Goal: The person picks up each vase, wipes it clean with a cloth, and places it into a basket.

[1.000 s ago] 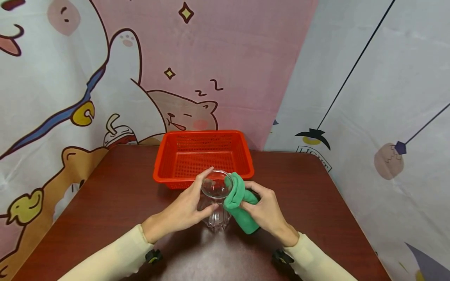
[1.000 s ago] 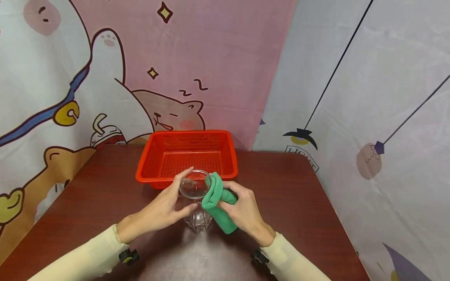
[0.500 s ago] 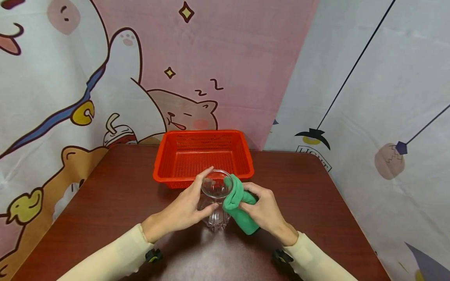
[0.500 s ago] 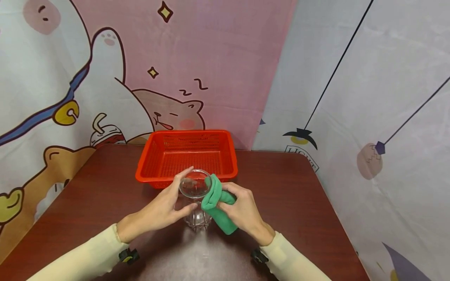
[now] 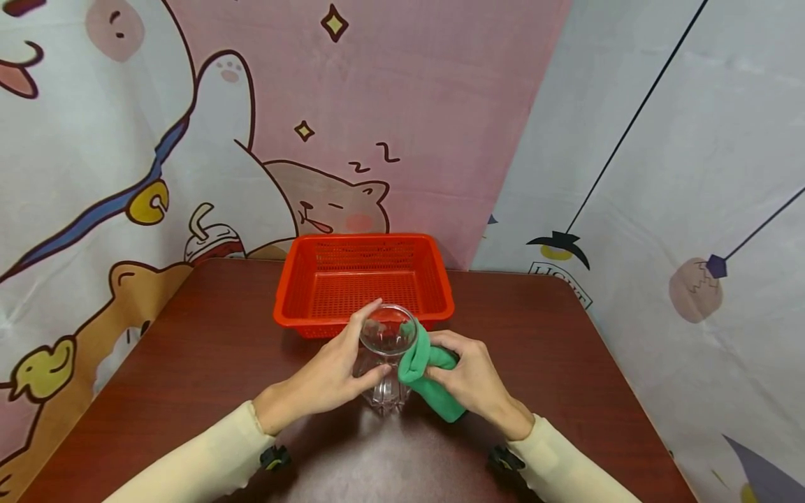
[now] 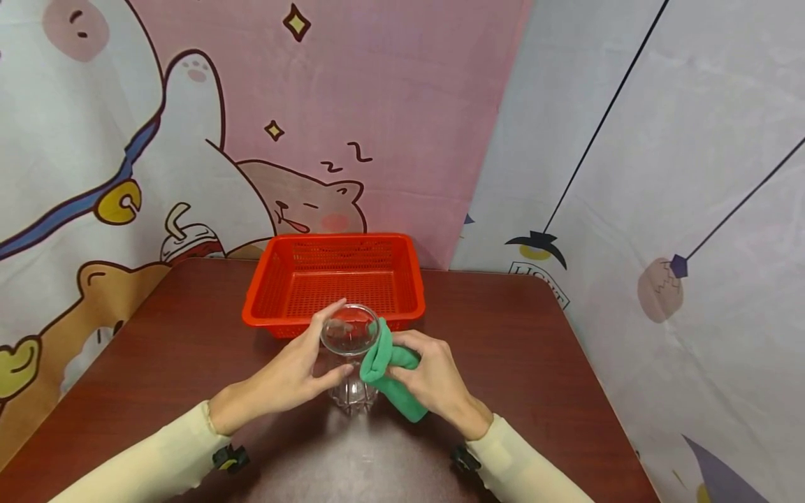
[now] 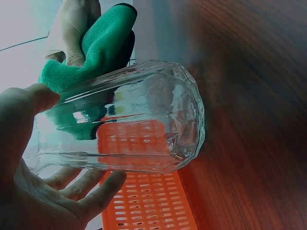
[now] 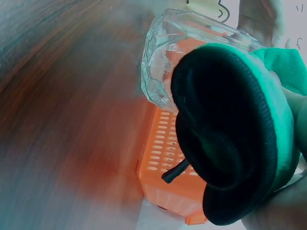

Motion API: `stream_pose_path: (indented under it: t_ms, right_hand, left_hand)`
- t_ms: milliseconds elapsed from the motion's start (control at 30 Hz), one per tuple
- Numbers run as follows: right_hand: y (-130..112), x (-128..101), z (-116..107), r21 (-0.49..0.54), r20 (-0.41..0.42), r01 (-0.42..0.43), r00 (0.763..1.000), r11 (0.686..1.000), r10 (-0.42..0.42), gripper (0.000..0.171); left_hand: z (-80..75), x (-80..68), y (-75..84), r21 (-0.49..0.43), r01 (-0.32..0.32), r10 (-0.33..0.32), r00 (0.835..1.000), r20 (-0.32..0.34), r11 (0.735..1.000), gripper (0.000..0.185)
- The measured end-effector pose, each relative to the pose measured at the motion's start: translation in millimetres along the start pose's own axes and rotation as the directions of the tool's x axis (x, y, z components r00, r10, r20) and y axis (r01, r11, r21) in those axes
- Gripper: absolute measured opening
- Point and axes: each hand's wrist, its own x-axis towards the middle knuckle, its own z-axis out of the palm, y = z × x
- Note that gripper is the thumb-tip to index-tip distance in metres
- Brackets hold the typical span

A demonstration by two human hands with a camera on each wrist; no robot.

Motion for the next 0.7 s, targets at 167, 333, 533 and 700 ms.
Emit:
stream_pose_path:
  t_ms: [167,333,533,700]
  right_hand:
    - [1.1,-1.1,0.1,-0.009,0.016,-0.001,1.000,1.000,0.001,0.038]
    - [1.9,-2.8,0.2,-0.043,0.025,-0.017,1.000,0.999,0.018,0.040]
    - [3.1,-4.7,0.4,-0.072,0.039,-0.064,0.997,0.995,0.067,0.040]
    - [6.1,-5.8,0.6,-0.097,0.062,-0.094,0.993,0.991,0.100,0.040]
  left_hand:
    - [-0.1,-0.5,0.5,0.004,0.002,-0.002,1.000,-0.002,1.000,0.106]
    - [-0.1,-0.2,1.3,0.015,-0.002,0.002,1.000,-0.011,1.000,0.105]
    - [0.5,-0.5,2.7,0.019,0.003,-0.003,1.000,-0.020,1.000,0.107]
    - [1.0,-0.2,2.6,0.017,0.009,-0.008,1.000,-0.022,1.000,0.106]
